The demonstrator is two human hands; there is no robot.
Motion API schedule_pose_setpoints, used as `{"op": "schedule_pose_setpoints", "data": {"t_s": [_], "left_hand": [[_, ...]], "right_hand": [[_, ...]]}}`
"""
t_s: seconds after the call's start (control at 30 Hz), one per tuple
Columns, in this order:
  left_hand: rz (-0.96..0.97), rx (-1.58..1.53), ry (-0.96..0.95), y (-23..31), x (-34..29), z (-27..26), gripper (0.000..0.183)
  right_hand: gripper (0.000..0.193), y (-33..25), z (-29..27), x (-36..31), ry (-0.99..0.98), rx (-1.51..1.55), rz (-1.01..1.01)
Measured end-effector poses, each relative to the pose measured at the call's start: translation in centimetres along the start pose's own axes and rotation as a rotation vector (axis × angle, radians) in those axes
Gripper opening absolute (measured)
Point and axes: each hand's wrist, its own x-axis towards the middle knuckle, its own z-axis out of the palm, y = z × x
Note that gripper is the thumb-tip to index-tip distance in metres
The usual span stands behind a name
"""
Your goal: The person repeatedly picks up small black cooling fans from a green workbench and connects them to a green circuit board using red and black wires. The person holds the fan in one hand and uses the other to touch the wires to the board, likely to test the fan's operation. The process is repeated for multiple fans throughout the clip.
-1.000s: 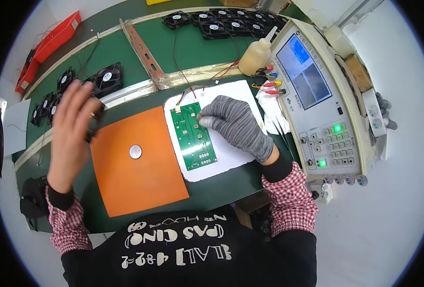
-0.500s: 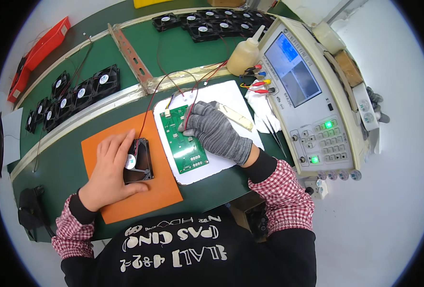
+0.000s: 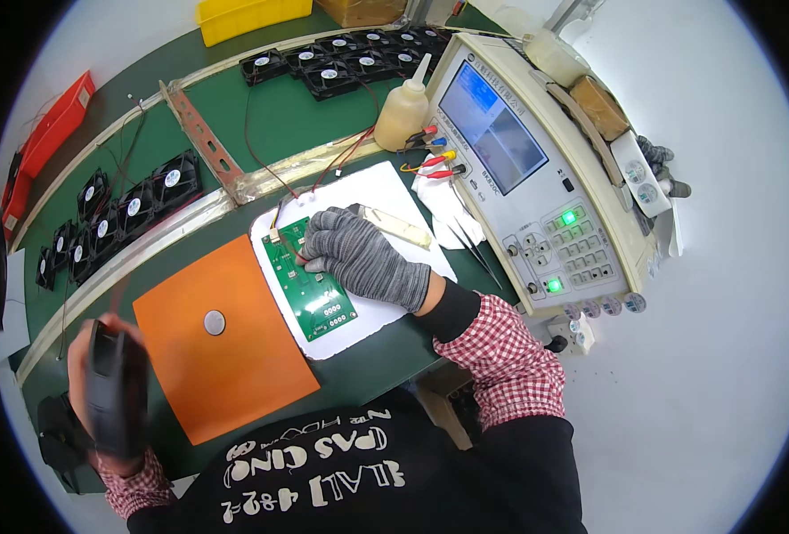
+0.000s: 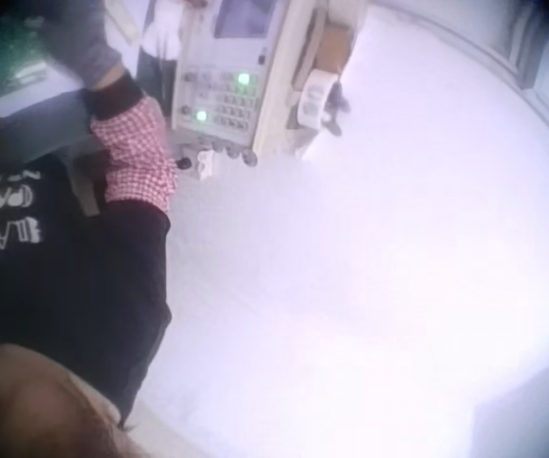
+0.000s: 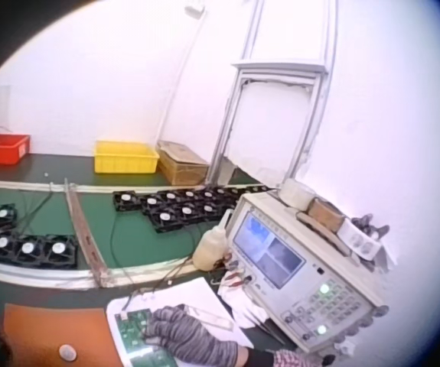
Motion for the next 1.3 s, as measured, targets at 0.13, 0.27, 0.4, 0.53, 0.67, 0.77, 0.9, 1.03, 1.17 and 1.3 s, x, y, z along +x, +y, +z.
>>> {"op": "schedule_pose_setpoints", "data": {"t_s": [0.13,0.27,0.4,0.53,0.67,0.77,0.9,1.03,1.17,1.3], "left_hand": [[-0.081,-0.868,-0.759,-2.2,2.8,-2.2,0.069],[0.316,-0.278,-0.339,1.6,4.6,1.9,0.076],[0.823,0.154,-0.153,0.4,11.7,7.7,0.097],[0.436,0.472,-0.1,-5.9,17.7,10.4,0.107],[0.141,0.623,-0.441,-8.8,20.5,8.2,0.094],[0.647,0.415,-0.402,-3.0,16.3,8.7,0.07],[1.116,0.09,-0.701,3.4,6.2,7.8,0.046],[0.967,0.028,-1.273,2.8,3.8,3.8,0.041],[0.547,0.682,-0.366,0.5,6.6,0.0,0.046],[0.656,0.708,-0.094,-1.5,6.6,0.9,0.047]], "right_hand": [[0.01,-0.4,0.4,0.5,0.02,-0.036,-0.068],[0.01,-0.8,0.2,0.2,0.058,-0.093,-0.092],[0.012,-0.6,0.7,-0.1,0.185,0.004,-0.12],[0.018,-1.1,0.4,-0.3,0.351,0.418,0.262],[0.036,0.3,0.0,-0.2,0.54,0.378,0.101],[0.046,0.2,-0.3,-0.9,0.536,0.131,-0.017],[0.05,-6.0,0.0,1.4,0.188,-0.108,-0.325],[0.04,-5.5,0.4,-0.7,-0.034,-0.266,-0.503],[0.021,-3.1,-2.5,-0.4,0.031,-0.648,-0.186],[0.012,-1.7,-1.7,-0.3,0.116,-0.014,0.102]]}}
